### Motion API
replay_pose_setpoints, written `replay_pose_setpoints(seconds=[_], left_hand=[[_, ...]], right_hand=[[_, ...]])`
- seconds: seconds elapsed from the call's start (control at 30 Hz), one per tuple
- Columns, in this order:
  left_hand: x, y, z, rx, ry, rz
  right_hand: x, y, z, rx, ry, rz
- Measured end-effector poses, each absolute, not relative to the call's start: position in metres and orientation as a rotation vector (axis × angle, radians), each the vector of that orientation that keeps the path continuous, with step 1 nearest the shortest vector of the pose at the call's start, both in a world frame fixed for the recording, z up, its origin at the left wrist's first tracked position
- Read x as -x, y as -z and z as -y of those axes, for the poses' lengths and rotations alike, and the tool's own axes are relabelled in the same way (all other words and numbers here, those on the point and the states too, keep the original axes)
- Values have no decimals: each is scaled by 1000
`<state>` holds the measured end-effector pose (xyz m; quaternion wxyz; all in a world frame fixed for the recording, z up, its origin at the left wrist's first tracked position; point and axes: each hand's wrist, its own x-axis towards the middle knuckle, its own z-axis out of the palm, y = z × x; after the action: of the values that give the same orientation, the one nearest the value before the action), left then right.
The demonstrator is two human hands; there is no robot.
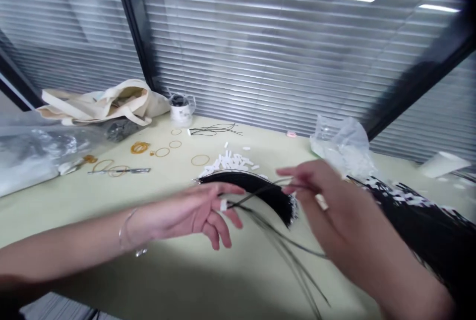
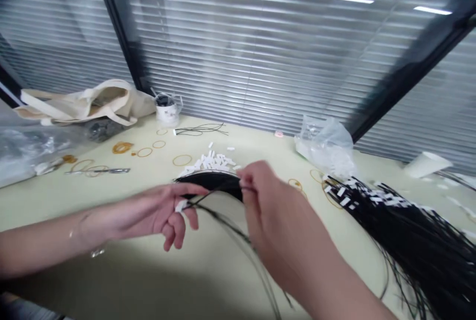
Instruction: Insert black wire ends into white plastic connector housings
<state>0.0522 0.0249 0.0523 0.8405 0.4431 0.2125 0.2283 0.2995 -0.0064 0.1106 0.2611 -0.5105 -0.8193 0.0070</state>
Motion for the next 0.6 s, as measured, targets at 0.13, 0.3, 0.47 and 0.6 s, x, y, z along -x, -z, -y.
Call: replay_pose_setpoints(seconds=[0.13, 0.3, 0.47, 0.6], left_hand=[[-49, -27, -17, -907, -402, -658], [-45, -4, -20, -1043, -425, -699], [-43, 4, -20, -1017, -425, -680], [-41, 4, -26, -880, -436, -718]], right_hand=[[-293, -96, 9, 1605, -90, 2694], [-291, -73, -4, 1522, -399, 2774], [-249, -39, -21, 1314, -922, 2646], [-242, -28, -22, 1462, -1080, 2561]])
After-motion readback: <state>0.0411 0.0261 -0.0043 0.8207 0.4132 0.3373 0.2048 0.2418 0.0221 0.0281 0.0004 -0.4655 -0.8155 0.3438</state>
